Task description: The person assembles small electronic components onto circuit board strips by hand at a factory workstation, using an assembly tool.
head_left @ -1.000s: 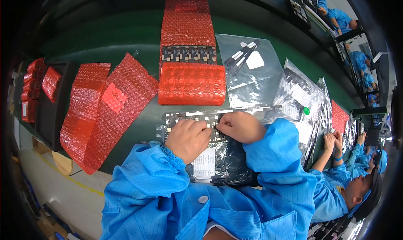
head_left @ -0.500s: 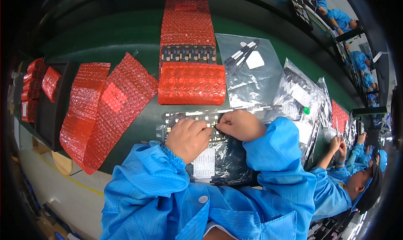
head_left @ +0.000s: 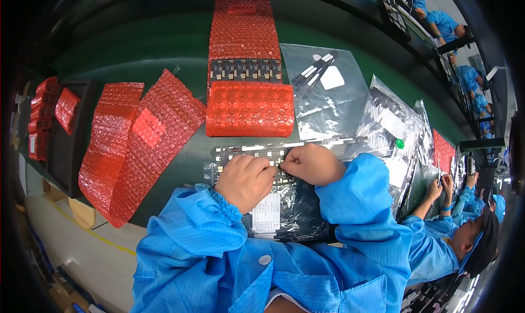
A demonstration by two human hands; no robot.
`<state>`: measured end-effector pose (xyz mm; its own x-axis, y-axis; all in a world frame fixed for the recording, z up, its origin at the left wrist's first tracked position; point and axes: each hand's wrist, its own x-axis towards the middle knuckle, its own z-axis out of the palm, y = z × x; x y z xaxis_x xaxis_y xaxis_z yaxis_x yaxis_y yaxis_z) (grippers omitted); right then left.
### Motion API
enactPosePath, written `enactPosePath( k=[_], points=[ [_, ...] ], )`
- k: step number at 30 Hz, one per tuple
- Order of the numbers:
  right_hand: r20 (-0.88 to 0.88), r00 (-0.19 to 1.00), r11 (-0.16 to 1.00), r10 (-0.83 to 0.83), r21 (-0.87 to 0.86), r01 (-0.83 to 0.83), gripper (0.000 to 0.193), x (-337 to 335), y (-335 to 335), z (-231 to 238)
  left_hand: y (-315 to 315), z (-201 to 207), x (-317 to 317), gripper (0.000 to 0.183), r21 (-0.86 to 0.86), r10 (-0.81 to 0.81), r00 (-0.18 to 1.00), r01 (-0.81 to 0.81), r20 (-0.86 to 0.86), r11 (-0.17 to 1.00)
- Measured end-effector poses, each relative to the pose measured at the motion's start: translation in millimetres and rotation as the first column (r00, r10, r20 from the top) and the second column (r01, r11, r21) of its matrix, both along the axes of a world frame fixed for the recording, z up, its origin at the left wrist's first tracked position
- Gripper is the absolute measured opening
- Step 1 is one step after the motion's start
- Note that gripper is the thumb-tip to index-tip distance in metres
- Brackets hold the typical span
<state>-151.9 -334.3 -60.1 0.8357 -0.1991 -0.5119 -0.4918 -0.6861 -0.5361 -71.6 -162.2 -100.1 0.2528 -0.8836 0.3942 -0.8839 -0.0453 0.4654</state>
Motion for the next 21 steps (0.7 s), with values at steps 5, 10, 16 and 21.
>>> enactPosePath(
  k=[5,10,16,21],
  points=[
    [0.019,1.0,0.999,0.014,-0.036,-0.013,0.019,-0.9,-1.0,-1.9,-0.4,1.1,-0.1,0.02,0.001,-0.002,1.0,0.002,-0.003,1.0],
    [0.002,1.0,1.0,0.005,-0.007,-0.005,0.021,-0.5,-2.3,-0.7,-0.2,3.8,-0.6,0.021,0.012,0.001,1.0,-0.001,0.013,1.0],
    [0.001,1.0,1.0,0.011,-0.007,-0.011,0.02,-0.9,-0.6,0.6,0.5,2.0,-0.1,0.027,0.054,-0.015,0.999,0.013,0.03,0.998],
    [-0.013,1.0,1.0,0.007,-0.013,-0.008,0.021,-0.7,-0.4,2.2,-1.0,3.9,0.1,0.022,0.022,-0.007,0.999,0.006,0.048,1.0]
  ],
)
